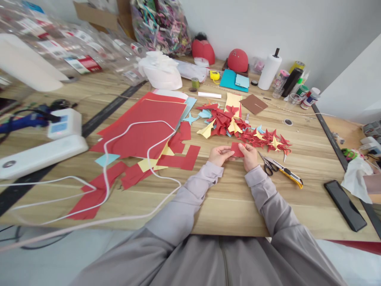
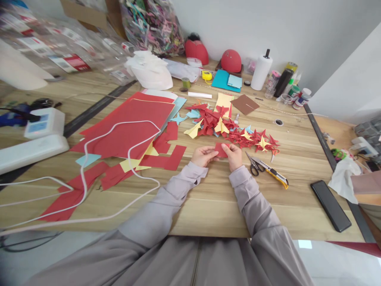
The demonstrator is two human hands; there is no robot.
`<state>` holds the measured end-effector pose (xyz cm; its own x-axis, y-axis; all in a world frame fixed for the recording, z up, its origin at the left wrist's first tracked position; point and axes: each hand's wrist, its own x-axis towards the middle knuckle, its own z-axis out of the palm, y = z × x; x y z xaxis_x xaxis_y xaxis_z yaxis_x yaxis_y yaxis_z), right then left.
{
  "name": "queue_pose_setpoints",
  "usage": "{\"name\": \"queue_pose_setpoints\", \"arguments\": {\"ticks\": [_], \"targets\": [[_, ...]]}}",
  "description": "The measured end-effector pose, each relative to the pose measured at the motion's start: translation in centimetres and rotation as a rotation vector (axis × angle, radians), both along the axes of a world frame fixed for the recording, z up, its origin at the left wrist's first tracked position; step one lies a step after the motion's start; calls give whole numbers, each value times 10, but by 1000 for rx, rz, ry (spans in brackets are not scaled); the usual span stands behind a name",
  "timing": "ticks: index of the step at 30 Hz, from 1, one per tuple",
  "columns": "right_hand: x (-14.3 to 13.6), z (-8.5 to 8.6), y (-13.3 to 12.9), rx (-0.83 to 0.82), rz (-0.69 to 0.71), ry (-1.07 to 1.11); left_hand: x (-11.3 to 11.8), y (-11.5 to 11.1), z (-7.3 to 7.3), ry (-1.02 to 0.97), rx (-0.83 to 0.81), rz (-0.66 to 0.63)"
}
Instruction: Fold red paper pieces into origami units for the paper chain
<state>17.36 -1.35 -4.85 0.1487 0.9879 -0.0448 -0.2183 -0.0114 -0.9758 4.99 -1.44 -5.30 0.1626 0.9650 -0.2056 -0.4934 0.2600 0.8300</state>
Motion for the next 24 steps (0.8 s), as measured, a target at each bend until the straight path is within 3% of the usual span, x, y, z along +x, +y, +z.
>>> {"name": "queue_pose_setpoints", "arguments": {"ticks": [4,16,24], "targets": [[-3,3,-3,25,80,-15,0,2,-4,-53,-6,36],[-2,-2,-2,50,75,-137,2,2,-5,205,138,22],[-3,0,-3,47,40,-201,0,3,-4,74,55,-2]]}}
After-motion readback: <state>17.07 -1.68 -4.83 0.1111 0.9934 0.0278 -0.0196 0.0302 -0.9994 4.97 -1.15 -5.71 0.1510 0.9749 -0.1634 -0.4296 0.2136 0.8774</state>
